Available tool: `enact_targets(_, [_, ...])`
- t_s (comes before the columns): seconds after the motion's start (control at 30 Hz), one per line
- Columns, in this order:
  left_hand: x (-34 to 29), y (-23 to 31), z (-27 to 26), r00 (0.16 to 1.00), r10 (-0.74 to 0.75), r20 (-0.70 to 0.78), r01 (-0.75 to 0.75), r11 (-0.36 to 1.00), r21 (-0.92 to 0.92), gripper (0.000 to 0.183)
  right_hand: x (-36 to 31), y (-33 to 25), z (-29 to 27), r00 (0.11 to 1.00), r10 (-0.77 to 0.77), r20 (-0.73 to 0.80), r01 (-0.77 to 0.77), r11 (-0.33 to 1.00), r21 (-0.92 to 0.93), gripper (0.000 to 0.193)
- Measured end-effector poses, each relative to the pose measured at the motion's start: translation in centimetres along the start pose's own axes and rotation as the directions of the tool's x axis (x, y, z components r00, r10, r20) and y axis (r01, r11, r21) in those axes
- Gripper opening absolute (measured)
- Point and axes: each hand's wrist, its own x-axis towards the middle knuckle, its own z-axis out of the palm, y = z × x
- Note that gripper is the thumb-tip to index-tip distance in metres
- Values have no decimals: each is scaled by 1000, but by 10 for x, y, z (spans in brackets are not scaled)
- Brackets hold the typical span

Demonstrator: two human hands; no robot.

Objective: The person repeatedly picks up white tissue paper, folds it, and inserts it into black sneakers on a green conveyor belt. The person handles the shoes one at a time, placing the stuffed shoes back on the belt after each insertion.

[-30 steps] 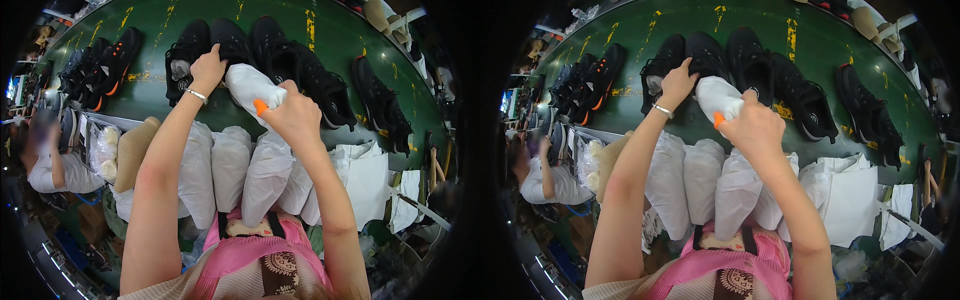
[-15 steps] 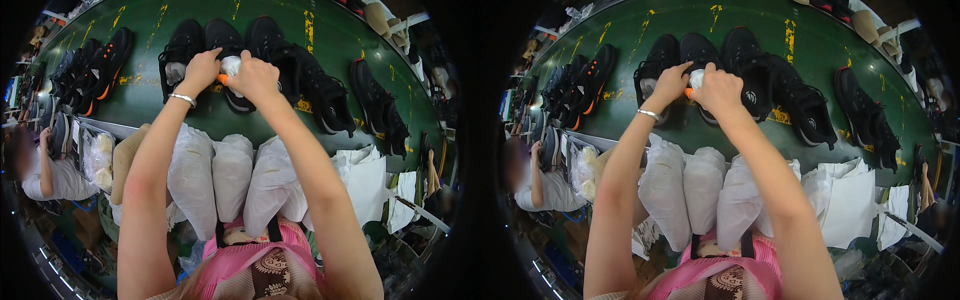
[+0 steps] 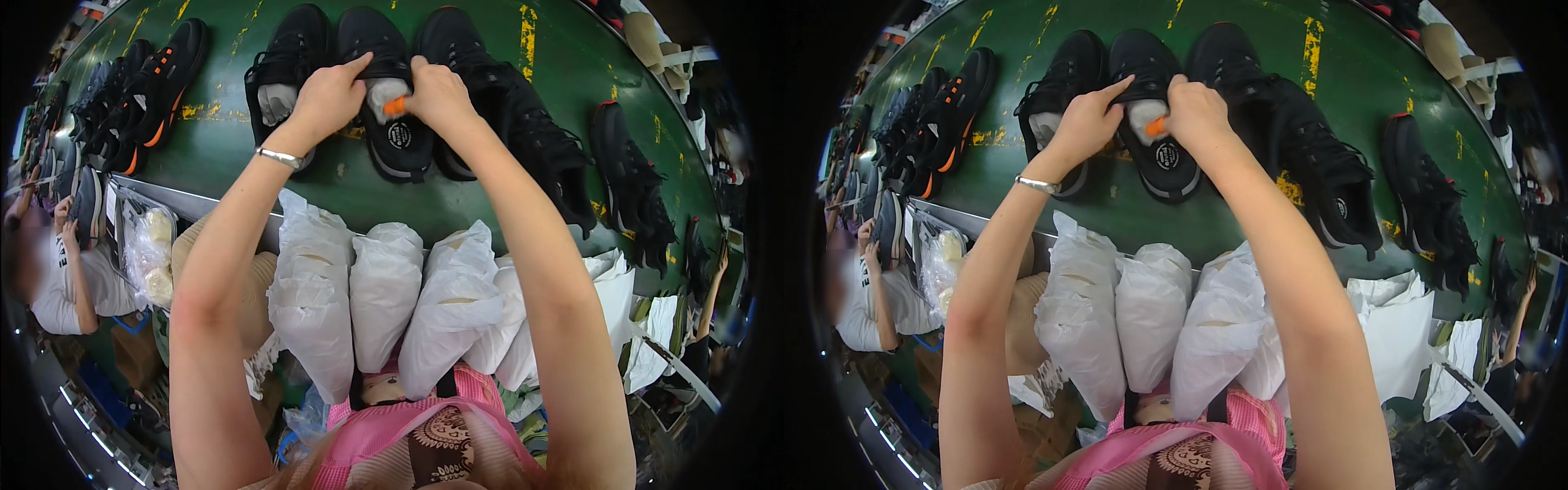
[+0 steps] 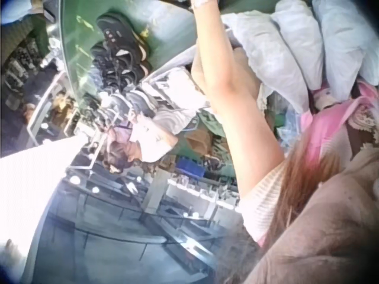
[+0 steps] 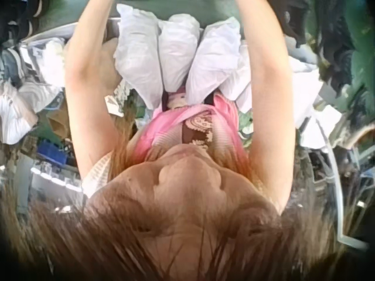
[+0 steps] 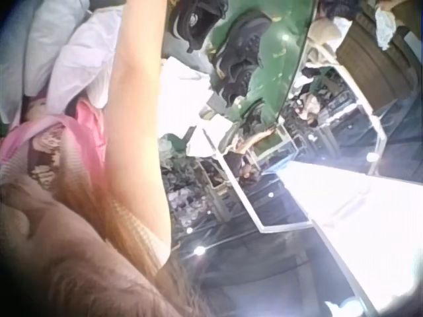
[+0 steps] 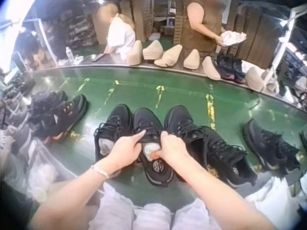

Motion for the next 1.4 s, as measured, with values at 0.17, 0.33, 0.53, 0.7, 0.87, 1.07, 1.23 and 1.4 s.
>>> enact_targets(0.17, [-1, 4, 3, 996, -69, 62, 64, 995, 73, 51, 8, 11, 24, 982, -41, -185, 47, 998, 30, 54])
enact_targets(0.33, [-4, 11, -1, 791, -551, 267, 600, 784, -160, 85, 5, -1, 17, 984, -95, -148, 108, 991, 85, 50])
enact_targets(0.53, [2, 24, 19, 623, -706, 339, 766, 638, -77, 38, 6, -3, 25, 982, -104, -156, 108, 994, 18, 37])
enact_targets(0.7, [-2, 25, 44, 824, -567, 10, 537, 785, 309, 35, 8, 0, 42, 958, -63, -279, 62, 998, -15, 29])
enact_targets(0.87, [-1, 10, 33, 821, -571, 21, 533, 779, 330, 35, -3, -8, 17, 977, -70, -201, 75, 997, 20, 37])
enact_targets(1.07, [3, -4, 11, 843, -485, 233, 486, 872, 60, 44, -104, 44, -30, 870, -320, -375, 275, 946, -169, 28])
enact_targets(1.23, [27, 10, 11, 894, -372, 251, 368, 928, 65, 52, -111, 81, -7, 855, -434, -285, 313, 869, -384, 17])
enact_targets(1.4, [45, 39, 50, 938, -122, 325, 148, 987, -55, 49, -164, 150, -35, 928, -256, -271, 112, 885, -451, 25])
